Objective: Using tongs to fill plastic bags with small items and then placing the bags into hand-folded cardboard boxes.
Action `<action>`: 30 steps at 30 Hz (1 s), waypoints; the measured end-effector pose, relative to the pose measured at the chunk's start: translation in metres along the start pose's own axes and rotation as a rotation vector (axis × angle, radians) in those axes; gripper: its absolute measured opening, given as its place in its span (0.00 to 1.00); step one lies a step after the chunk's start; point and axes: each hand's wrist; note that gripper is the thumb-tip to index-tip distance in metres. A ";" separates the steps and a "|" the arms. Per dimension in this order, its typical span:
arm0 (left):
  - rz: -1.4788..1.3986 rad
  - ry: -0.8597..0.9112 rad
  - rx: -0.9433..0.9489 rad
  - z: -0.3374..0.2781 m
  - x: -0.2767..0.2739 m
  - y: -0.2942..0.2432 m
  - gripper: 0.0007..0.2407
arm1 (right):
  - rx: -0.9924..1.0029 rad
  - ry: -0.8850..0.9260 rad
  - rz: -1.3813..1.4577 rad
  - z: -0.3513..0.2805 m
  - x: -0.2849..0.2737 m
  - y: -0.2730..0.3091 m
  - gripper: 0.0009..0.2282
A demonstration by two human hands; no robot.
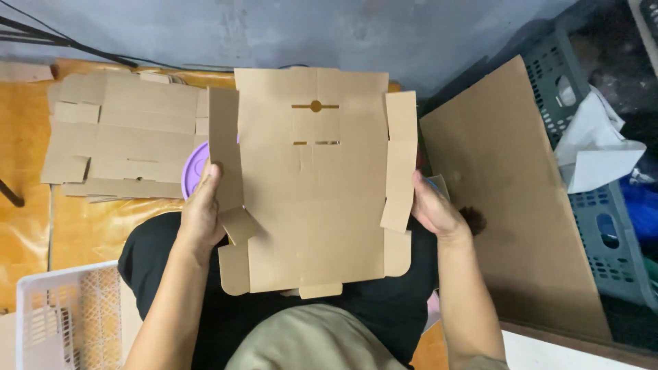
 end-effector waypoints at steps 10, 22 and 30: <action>0.116 0.320 0.208 0.011 -0.028 0.021 0.23 | -0.109 -0.329 -0.260 0.030 0.119 0.057 0.33; 0.343 0.053 0.183 0.022 -0.027 0.023 0.20 | -0.006 -0.116 -0.143 0.064 0.060 0.006 0.29; 0.146 -0.049 0.053 0.023 -0.010 0.021 0.16 | -0.054 -0.207 -0.342 0.062 0.065 0.004 0.29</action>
Point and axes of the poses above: each hand's wrist, its own z-axis towards the middle knuckle, its own x-axis out of the palm, y = z × x, and after that the axes turned 8 degrees about y, right-handed
